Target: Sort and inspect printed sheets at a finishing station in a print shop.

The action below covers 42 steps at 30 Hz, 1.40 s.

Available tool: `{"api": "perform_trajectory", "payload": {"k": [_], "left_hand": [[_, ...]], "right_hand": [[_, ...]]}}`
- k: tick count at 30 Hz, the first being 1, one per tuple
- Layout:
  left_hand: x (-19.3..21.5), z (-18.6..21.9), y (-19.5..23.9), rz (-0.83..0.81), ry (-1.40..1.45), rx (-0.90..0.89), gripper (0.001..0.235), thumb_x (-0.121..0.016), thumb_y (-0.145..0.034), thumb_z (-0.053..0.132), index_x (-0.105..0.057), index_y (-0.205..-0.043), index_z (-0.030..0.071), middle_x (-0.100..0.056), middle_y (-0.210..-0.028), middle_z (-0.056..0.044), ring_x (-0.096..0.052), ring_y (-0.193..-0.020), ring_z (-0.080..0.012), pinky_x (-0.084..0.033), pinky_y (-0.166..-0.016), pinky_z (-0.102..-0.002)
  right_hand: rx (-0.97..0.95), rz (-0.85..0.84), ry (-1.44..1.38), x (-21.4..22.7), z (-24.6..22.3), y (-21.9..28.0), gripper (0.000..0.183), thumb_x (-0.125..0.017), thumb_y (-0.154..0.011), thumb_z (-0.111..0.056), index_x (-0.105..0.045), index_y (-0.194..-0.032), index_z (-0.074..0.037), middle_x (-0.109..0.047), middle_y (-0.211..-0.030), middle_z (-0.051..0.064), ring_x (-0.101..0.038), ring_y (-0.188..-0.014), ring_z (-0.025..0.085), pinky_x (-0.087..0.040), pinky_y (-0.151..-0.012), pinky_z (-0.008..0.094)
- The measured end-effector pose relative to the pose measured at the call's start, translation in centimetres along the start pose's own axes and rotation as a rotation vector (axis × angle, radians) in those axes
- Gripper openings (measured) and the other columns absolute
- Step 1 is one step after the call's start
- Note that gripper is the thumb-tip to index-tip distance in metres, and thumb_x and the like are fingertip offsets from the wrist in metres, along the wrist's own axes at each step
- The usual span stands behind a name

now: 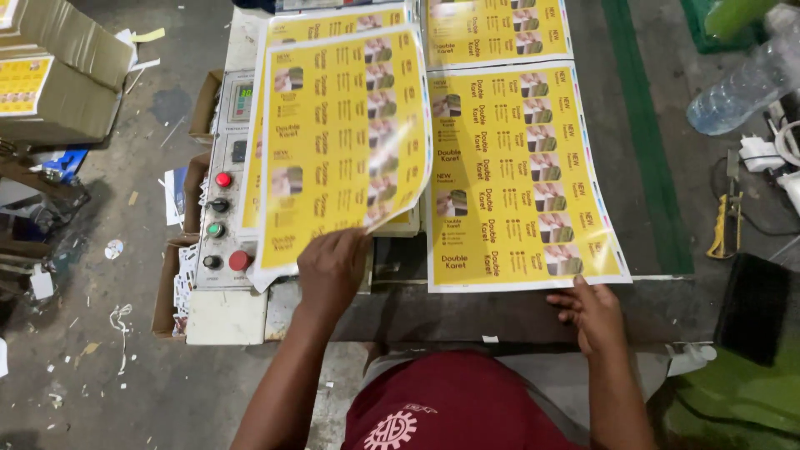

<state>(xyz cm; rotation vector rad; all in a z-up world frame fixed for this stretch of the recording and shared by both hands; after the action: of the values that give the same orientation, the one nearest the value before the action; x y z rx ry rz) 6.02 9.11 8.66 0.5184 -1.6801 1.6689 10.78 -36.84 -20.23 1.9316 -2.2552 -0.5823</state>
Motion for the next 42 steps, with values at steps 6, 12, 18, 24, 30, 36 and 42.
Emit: {"api": "perform_trajectory", "payload": {"k": [6, 12, 18, 24, 30, 36, 42], "left_hand": [[-0.2, 3.4, 0.7, -0.187, 0.346, 0.063, 0.009, -0.073, -0.09, 0.011, -0.076, -0.098, 0.006, -0.077, -0.094, -0.013, -0.075, -0.08, -0.0302, -0.06, -0.065, -0.038], [-3.4, 11.4, 2.6, -0.291, 0.619, -0.018, 0.02, -0.074, -0.087, 0.01, -0.075, -0.106, 0.004, -0.075, -0.108, -0.012, -0.072, -0.082, -0.0293, -0.057, -0.069, -0.037], [-5.3, 14.8, 2.7, -0.512, 0.639, -0.168, 0.025, -0.072, -0.09, 0.021, -0.073, -0.106, 0.002, -0.074, -0.115, -0.014, -0.07, -0.102, -0.0303, -0.053, -0.087, -0.043], [-6.5, 4.3, 0.1, -0.332, 0.464, -0.003, 0.014, -0.07, -0.085, 0.009, -0.069, -0.096, 0.001, -0.074, -0.106, -0.015, -0.069, -0.093, -0.031, -0.054, -0.075, -0.042], [-10.6, -5.7, 1.9, -0.521, 0.087, -0.021, 0.081, -0.076, -0.08, 0.057, -0.057, -0.142, 0.008, -0.056, -0.147, -0.01, -0.046, -0.141, -0.0331, -0.04, -0.105, -0.049], [-11.1, -6.8, 1.1, -0.659, 0.003, -0.12, 0.055, -0.074, -0.083, 0.045, -0.07, -0.129, 0.015, -0.066, -0.139, -0.001, -0.057, -0.129, -0.0225, -0.043, -0.097, -0.044], [-7.5, -6.7, -1.8, -0.607, 0.188, -0.054, 0.02, -0.07, -0.089, 0.027, -0.076, -0.099, 0.011, -0.074, -0.104, -0.006, -0.067, -0.086, -0.0305, -0.048, -0.076, -0.044]], "right_hand": [[-0.139, -0.02, 0.109, -3.8, -3.6, 5.1, 0.048, -0.052, -0.108, -0.023, -0.05, -0.15, -0.002, -0.07, -0.117, 0.029, -0.071, -0.084, 0.033, -0.049, -0.052, 0.031], [-0.212, -0.342, 0.109, -11.1, -0.9, 7.6, 0.054, -0.059, -0.096, -0.016, -0.055, -0.147, -0.002, -0.076, -0.118, 0.023, -0.071, -0.08, 0.027, -0.05, -0.055, 0.03], [-0.178, -0.3, -0.056, -13.3, -1.0, 8.1, 0.035, -0.061, -0.097, -0.013, -0.064, -0.123, 0.01, -0.073, -0.098, 0.022, -0.064, -0.071, 0.025, -0.052, -0.052, 0.034], [-0.077, -0.127, -0.138, -6.2, -1.2, 5.7, 0.026, -0.062, -0.101, -0.013, -0.062, -0.119, 0.005, -0.07, -0.094, 0.017, -0.062, -0.066, 0.02, -0.05, -0.049, 0.03], [-0.011, 0.007, -0.07, 0.9, -2.3, 4.7, 0.028, -0.059, -0.106, -0.011, -0.057, -0.132, -0.001, -0.067, -0.1, 0.009, -0.06, -0.069, 0.01, -0.051, -0.051, 0.023], [-0.005, 0.047, 0.058, 4.5, -3.4, 6.3, 0.03, -0.054, -0.11, -0.011, -0.054, -0.139, -0.001, -0.065, -0.097, 0.005, -0.061, -0.069, 0.006, -0.05, -0.053, 0.019], [-0.074, 0.08, 0.055, 7.1, -2.7, 7.5, 0.029, -0.053, -0.11, -0.011, -0.053, -0.138, -0.005, -0.066, -0.091, 0.004, -0.061, -0.063, 0.009, -0.047, -0.048, 0.021]]}}
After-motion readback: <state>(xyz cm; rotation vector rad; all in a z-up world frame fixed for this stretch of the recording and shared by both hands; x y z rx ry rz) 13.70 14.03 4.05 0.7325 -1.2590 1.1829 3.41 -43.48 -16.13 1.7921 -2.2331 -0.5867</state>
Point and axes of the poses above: each hand's wrist, its own y-axis away from the middle knuckle, its own x-axis out of the back of the hand, z = x × y, the point moved 8 cm from there along -y, towards the middle knuckle
